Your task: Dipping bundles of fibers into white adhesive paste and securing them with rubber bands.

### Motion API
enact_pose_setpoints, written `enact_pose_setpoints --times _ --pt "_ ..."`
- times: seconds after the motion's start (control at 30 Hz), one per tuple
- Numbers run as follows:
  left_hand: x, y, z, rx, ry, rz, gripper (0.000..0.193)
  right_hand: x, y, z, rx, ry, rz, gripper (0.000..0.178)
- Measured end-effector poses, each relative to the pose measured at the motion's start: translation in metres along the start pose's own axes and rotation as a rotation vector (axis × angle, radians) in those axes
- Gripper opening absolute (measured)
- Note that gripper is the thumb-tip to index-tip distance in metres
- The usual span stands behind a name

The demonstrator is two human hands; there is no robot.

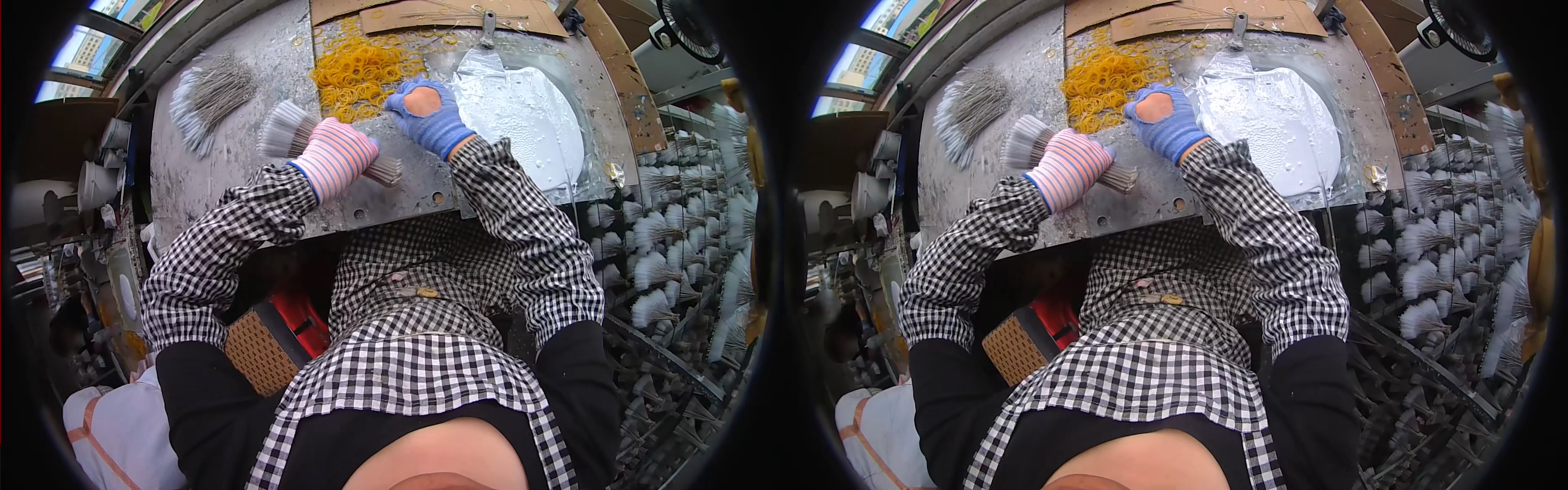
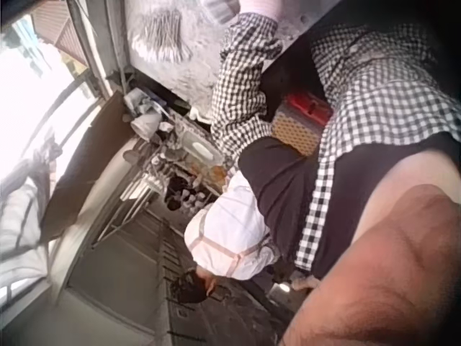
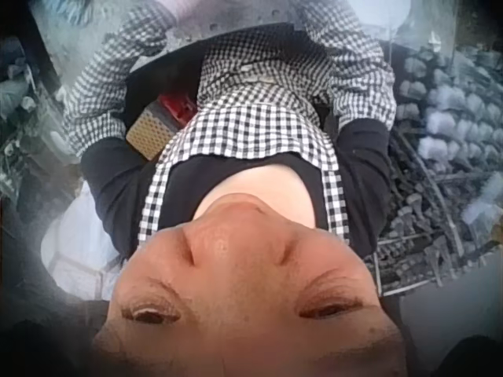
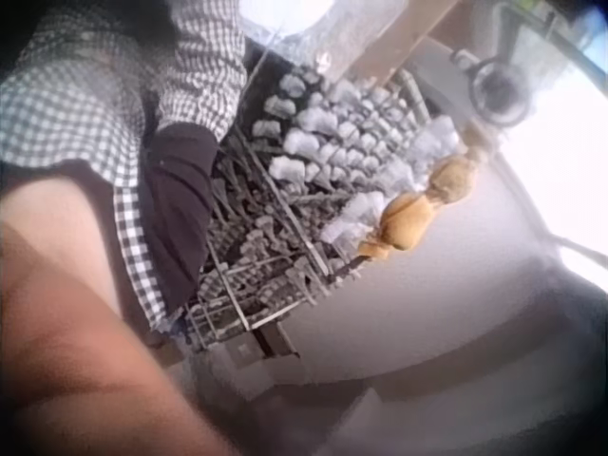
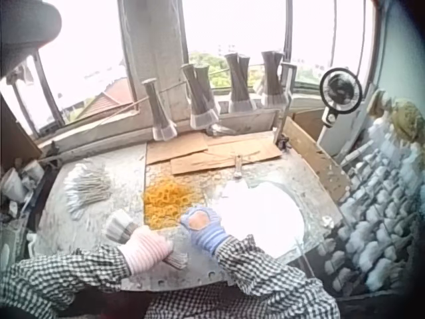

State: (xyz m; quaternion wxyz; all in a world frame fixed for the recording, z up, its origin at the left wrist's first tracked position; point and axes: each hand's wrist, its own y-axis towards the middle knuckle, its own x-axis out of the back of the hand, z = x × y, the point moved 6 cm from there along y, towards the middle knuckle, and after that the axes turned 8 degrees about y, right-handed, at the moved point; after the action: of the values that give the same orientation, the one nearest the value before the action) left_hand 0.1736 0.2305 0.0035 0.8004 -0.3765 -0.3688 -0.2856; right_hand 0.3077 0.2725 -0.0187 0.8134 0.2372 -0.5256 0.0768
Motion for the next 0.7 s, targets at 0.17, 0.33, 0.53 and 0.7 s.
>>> enact_pose_setpoints --times 0.17,0.33,0.53,0.7 --pt "0.035 -0.038 0.038 0.191 -0.755 -0.300 0.028 -0.044 0.034 -0.016 0.020 -0.277 0.087 0.016" --pt "0.017 -0.066 0.060 0.391 -1.403 -0.598 0.039 -0.009 0.031 -0.013 -0.041 -0.037 -0.105 0.015" --pt "0.009 -0.059 0.081 0.520 -1.785 -0.773 0.026 0.047 0.019 0.048 -0.184 1.053 -0.038 0.031" --pt "0.002 -0.062 0.093 0.439 -1.771 -0.794 0.019 0.068 -0.011 0.067 -0.260 1.847 -0.083 0.024"
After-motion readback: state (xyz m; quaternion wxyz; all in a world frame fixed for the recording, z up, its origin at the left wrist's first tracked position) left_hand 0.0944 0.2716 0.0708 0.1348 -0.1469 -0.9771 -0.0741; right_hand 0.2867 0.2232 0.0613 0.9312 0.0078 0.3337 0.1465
